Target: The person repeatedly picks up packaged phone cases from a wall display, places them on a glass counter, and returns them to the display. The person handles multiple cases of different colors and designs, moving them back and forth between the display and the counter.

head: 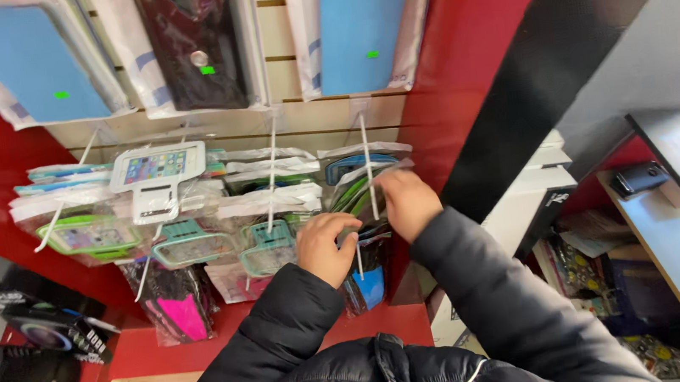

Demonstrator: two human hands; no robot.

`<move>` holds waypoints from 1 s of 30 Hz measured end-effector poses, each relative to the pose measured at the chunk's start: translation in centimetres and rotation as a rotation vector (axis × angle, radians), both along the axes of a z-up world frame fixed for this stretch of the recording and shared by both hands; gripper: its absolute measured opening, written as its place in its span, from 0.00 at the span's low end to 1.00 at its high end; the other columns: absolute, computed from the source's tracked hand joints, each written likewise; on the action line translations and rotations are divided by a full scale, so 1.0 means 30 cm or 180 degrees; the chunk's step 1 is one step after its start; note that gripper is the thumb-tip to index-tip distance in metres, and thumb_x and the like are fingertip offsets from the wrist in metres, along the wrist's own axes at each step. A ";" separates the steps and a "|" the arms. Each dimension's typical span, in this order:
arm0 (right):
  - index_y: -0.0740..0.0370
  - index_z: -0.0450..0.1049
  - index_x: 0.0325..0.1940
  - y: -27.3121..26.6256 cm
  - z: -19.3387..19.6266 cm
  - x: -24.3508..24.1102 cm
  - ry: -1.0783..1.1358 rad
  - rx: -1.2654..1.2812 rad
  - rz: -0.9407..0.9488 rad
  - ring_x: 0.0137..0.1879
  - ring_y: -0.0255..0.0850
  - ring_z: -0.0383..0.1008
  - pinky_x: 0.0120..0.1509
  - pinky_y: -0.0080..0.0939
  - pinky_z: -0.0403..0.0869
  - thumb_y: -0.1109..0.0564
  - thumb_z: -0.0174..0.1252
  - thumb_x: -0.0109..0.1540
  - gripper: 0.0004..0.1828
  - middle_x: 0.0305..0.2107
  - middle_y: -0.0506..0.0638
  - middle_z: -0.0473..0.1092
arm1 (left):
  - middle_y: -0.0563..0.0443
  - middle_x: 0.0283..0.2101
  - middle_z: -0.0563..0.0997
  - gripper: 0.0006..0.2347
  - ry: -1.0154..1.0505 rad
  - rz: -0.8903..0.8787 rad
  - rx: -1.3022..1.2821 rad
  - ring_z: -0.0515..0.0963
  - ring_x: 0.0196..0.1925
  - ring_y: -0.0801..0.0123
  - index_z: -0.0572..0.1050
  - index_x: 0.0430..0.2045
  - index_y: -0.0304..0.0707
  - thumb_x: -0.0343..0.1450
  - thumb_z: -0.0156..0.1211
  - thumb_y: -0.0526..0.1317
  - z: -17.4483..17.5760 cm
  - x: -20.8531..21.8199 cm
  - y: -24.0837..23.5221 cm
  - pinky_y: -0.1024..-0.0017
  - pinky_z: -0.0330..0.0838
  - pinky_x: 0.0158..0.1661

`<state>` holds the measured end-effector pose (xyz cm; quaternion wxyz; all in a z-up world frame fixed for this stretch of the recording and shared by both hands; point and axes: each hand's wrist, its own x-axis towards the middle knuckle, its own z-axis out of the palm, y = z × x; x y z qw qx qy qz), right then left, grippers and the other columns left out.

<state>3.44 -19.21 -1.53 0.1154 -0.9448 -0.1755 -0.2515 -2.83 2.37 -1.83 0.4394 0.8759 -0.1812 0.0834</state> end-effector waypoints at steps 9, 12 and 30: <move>0.36 0.82 0.44 -0.444 0.018 -0.474 -0.0331 0.1250 -0.0741 0.45 0.40 0.81 0.51 0.41 0.79 0.56 0.60 0.63 0.11 0.38 0.36 0.79 | 0.71 0.36 0.83 0.11 -0.0673 -0.0505 -0.0036 0.80 0.51 0.68 0.80 0.24 0.63 0.76 0.57 0.54 -0.039 0.050 -0.320 0.60 0.68 0.54; 0.37 0.82 0.42 -0.684 -0.012 -0.621 -0.0515 0.1317 -0.1249 0.46 0.42 0.81 0.52 0.43 0.79 0.55 0.60 0.62 0.10 0.38 0.36 0.80 | 0.69 0.30 0.82 0.18 -0.0829 -0.0983 -0.0244 0.81 0.42 0.69 0.74 0.11 0.58 0.74 0.61 0.53 -0.004 0.010 -0.494 0.68 0.69 0.45; 0.44 0.82 0.50 -1.731 -0.037 -1.387 -0.1926 0.0180 -0.3158 0.56 0.49 0.78 0.63 0.49 0.74 0.51 0.66 0.57 0.16 0.49 0.46 0.78 | 0.56 0.38 0.82 0.13 -0.0759 -0.2940 -0.0255 0.82 0.47 0.56 0.77 0.34 0.56 0.78 0.48 0.55 0.012 -0.386 -1.940 0.59 0.74 0.46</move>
